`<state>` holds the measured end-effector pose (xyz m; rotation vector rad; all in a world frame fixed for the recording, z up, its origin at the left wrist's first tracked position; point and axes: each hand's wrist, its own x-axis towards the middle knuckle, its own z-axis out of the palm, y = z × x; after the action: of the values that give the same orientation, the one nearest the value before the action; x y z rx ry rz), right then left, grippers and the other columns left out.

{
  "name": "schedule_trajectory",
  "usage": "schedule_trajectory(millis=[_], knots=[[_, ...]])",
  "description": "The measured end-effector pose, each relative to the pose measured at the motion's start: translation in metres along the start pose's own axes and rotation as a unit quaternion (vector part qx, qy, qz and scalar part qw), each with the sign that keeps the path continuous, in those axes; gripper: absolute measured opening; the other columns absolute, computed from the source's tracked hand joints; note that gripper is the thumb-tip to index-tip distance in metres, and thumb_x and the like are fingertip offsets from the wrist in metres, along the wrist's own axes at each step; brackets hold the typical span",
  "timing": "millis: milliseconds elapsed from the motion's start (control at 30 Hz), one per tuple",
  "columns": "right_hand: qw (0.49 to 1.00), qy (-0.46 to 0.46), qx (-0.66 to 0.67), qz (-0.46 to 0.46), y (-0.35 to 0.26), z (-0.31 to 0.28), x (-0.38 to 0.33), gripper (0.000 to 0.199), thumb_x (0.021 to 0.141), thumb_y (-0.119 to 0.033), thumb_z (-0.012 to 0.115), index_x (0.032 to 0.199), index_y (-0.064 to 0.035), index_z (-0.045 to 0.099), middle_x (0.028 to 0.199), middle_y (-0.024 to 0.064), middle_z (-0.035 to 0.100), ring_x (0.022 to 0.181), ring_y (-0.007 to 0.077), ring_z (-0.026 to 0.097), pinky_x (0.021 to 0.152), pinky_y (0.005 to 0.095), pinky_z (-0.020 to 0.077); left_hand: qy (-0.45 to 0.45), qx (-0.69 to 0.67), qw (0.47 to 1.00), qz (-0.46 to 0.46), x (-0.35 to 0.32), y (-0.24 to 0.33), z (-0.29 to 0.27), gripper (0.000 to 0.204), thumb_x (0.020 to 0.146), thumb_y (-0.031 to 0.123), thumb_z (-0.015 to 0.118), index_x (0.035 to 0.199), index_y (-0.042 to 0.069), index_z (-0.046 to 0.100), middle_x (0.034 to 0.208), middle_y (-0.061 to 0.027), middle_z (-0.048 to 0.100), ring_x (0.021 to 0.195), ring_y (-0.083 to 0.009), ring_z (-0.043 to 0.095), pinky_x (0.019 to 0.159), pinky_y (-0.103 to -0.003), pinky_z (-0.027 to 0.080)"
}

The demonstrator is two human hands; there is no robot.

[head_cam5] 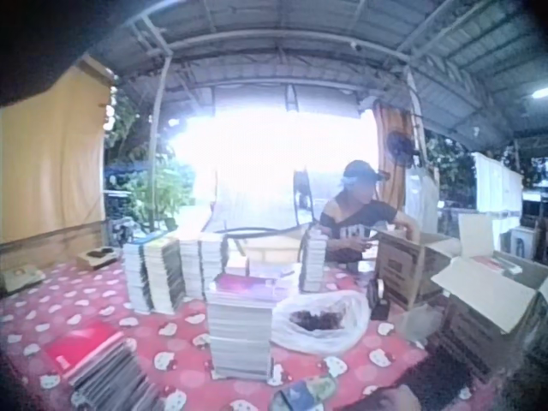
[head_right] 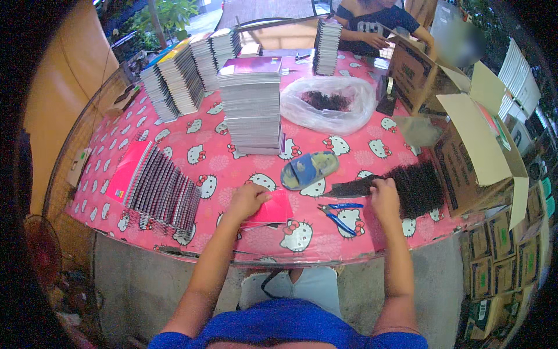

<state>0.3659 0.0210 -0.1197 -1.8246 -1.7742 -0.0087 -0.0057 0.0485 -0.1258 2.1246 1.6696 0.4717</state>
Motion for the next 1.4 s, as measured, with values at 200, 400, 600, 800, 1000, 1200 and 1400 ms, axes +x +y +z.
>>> schedule_trajectory(millis=[200, 400, 600, 800, 1000, 1200, 1400], knots=[[0.962, -0.079, 0.242, -0.1, -0.095, -0.004, -0.019, 0.021, 0.08, -0.011, 0.067, 0.099, -0.0023, 0.069, 0.082, 0.0148, 0.063, 0.074, 0.0284, 0.061, 0.067, 0.036, 0.0479, 0.051, -0.174, 0.983, -0.018, -0.001, -0.012, -0.013, 0.018, 0.08, 0.025, 0.069, 0.088, 0.009, 0.071, 0.086, -0.0086, 0.069, 0.089, -0.0257, 0.063, 0.096, -0.051, 0.033], [0.932, -0.109, 0.322, -0.13, -0.142, 0.012, -0.021, 0.023, 0.078, -0.009, 0.07, 0.1, -0.0043, 0.069, 0.082, 0.0118, 0.062, 0.069, 0.0222, 0.06, 0.063, 0.0312, 0.0473, 0.203, -0.054, 0.969, 0.131, -0.037, 0.024, -0.024, 0.015, 0.076, 0.024, 0.072, 0.087, 0.013, 0.069, 0.087, -0.0023, 0.066, 0.09, -0.0189, 0.06, 0.103, -0.056, 0.02], [0.93, -0.113, 0.321, -0.14, -0.15, 0.013, -0.017, 0.021, 0.08, -0.01, 0.066, 0.1, -0.005, 0.069, 0.079, 0.012, 0.06, 0.067, 0.0256, 0.059, 0.064, 0.0345, 0.047, 0.235, -0.056, 0.965, 0.102, -0.049, 0.04, -0.02, 0.022, 0.073, 0.031, 0.076, 0.088, 0.015, 0.07, 0.086, 0.0003, 0.063, 0.092, -0.0187, 0.057, 0.101, -0.057, 0.02], [0.884, -0.25, 0.353, -0.18, -0.147, 0.014, 0.001, 0.024, 0.085, -0.011, 0.061, 0.108, -0.0068, 0.065, 0.085, 0.0154, 0.06, 0.08, 0.0283, 0.061, 0.073, 0.0357, 0.048, 0.271, -0.065, 0.956, 0.087, -0.047, 0.039, -0.009, 0.024, 0.069, 0.032, 0.079, 0.085, 0.017, 0.073, 0.08, 0.001, 0.061, 0.086, -0.018, 0.055, 0.091, -0.053, 0.028], [0.904, -0.198, 0.293, -0.241, -0.148, 0.02, 0.004, 0.026, 0.084, -0.009, 0.063, 0.109, -0.0073, 0.065, 0.076, 0.0093, 0.052, 0.074, 0.0245, 0.055, 0.076, 0.0334, 0.0456, 0.249, -0.088, 0.962, 0.069, -0.044, 0.042, -0.009, 0.021, 0.07, 0.032, 0.078, 0.085, 0.018, 0.073, 0.081, 0.0024, 0.06, 0.089, -0.0177, 0.054, 0.09, -0.054, 0.027], [0.898, -0.189, 0.313, -0.245, -0.153, 0.027, 0.003, 0.03, 0.08, -0.02, 0.069, 0.107, -0.0099, 0.064, 0.088, 0.0117, 0.053, 0.077, 0.0283, 0.058, 0.069, 0.0374, 0.0461, 0.272, -0.089, 0.955, 0.08, -0.046, 0.04, -0.006, 0.021, 0.069, 0.03, 0.079, 0.085, 0.017, 0.073, 0.081, 0.002, 0.06, 0.089, -0.0181, 0.054, 0.088, -0.049, 0.029], [0.942, -0.181, 0.201, -0.2, -0.17, 0.015, -0.008, 0.028, 0.084, -0.02, 0.066, 0.106, -0.0064, 0.055, 0.091, 0.0116, 0.057, 0.082, 0.0315, 0.06, 0.068, 0.0389, 0.0474, 0.275, -0.062, 0.956, 0.083, -0.048, 0.041, -0.008, 0.024, 0.067, 0.027, 0.08, 0.087, 0.016, 0.072, 0.081, 0.0016, 0.061, 0.087, -0.0182, 0.054, 0.084, -0.045, 0.031]])
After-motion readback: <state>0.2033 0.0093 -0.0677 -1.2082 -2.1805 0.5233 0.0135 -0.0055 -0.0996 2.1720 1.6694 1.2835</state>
